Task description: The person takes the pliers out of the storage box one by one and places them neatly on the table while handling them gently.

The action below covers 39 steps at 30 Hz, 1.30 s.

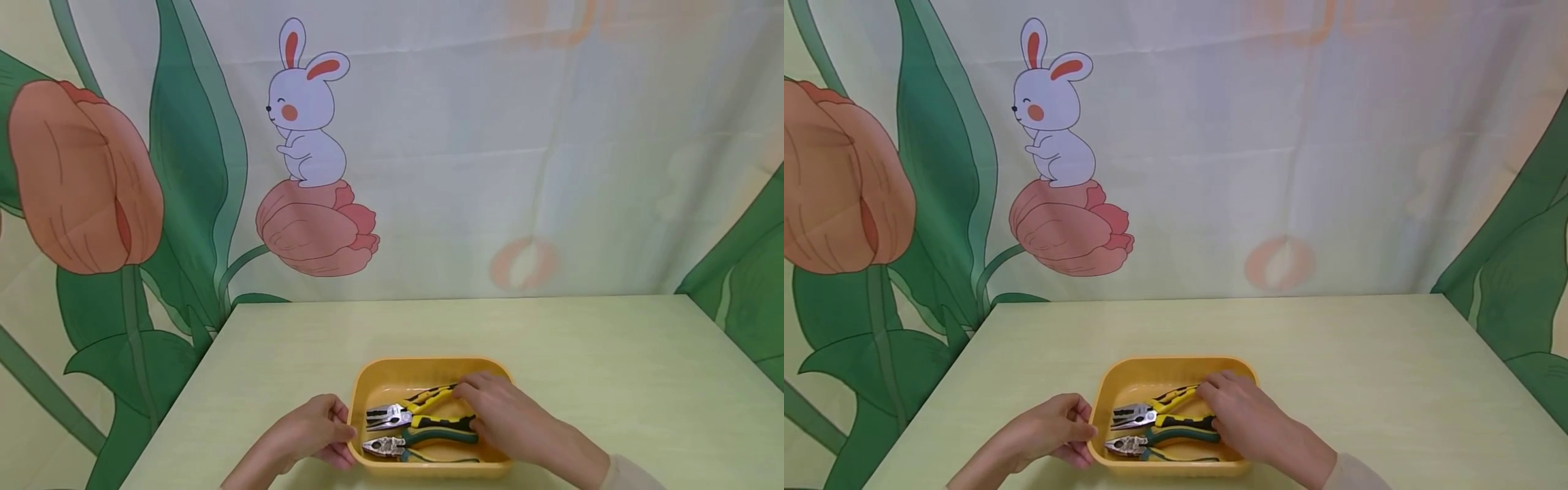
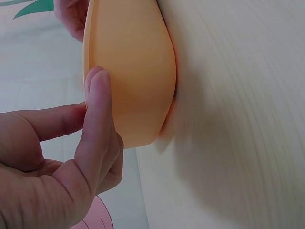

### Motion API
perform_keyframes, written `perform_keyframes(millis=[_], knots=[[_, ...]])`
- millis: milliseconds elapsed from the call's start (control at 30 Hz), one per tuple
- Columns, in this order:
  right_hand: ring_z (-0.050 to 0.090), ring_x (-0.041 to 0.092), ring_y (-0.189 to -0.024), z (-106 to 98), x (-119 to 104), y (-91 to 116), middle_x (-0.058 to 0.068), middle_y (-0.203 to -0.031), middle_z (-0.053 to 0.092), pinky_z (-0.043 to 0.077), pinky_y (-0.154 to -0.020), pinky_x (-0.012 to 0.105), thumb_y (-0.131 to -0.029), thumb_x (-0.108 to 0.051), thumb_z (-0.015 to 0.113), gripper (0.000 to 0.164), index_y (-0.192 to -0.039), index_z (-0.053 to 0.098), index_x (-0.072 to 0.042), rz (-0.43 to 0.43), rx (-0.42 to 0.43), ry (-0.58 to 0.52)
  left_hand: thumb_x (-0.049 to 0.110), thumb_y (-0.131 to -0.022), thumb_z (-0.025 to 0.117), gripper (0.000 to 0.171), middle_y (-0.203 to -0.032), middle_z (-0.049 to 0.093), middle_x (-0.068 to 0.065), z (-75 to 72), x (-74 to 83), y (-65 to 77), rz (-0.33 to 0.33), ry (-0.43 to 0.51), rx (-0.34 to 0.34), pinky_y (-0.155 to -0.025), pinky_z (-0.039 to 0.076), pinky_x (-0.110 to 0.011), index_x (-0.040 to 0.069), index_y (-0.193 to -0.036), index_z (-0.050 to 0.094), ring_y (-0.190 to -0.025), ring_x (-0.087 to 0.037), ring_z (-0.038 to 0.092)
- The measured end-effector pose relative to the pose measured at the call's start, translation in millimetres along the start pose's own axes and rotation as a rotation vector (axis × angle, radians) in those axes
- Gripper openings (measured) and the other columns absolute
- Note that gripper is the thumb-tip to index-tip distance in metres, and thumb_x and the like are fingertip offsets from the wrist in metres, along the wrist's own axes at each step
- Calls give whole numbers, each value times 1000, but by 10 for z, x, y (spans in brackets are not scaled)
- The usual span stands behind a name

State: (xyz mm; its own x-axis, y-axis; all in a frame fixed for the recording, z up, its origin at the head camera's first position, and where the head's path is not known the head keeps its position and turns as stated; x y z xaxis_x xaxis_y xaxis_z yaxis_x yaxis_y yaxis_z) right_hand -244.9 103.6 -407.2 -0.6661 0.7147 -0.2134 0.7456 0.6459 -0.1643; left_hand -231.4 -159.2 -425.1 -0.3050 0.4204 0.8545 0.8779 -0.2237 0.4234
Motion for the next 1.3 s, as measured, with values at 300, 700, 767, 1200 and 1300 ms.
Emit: perform_keyframes(millis=[300, 700, 767, 1200, 1300], knots=[[62, 30, -116, 54, -7, -73, 7, -123, 69, 55, -98, 47, -81, 6, 81, 44, -121, 68, -7, -51, 3, -17, -6, -97, 65, 17, -84, 65, -17, 3, 2, -15, -13, -6, 0, -62, 64, -32, -5, -105, 50, -62, -20, 71], [63, 30, -117, 102, 6, -174, 9, -128, 67, 55, -100, 46, -83, 0, 84, 49, -129, 67, -6, 16, -114, -46, -5, -97, 66, 17, -85, 64, -17, -16, -35, -32, -31, -7, 8, -62, 64, -32, -4, -105, 51, -62, -20, 70], [62, 31, -118, 110, 11, -179, 9, -130, 67, 55, -101, 47, -83, 0, 84, 49, -129, 67, -6, 20, -119, -52, -5, -97, 66, 17, -85, 64, -17, -16, -37, -29, -29, -4, 8, -62, 64, -32, -4, -105, 50, -62, -20, 70], [60, 35, -123, 151, 23, -210, 14, -134, 65, 54, -102, 50, -83, 0, 85, 51, -130, 67, -5, -1, -134, -84, -4, -97, 66, 17, -85, 65, -17, -23, -37, -23, -22, -6, 8, -62, 64, -32, -4, -105, 51, -63, -20, 70], [61, 36, -123, 151, 24, -217, 15, -134, 65, 53, -102, 50, -83, 1, 84, 50, -130, 66, -3, -17, -134, -89, -5, -97, 65, 17, -84, 65, -17, -18, -28, -12, -6, 5, -4, -62, 64, -32, -4, -105, 50, -62, -20, 70]])
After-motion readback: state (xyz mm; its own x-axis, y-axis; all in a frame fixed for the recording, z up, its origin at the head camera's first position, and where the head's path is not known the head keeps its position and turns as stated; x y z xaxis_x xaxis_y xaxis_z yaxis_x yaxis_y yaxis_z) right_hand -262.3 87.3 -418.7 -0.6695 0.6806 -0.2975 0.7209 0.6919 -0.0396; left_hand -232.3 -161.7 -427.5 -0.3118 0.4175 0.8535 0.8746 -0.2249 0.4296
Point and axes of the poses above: each hand's wrist, its own y-axis away from the middle knuckle, its own z-axis out of the palm, x = y × z, the point moved 6 cm from there along -y, towards the middle knuckle
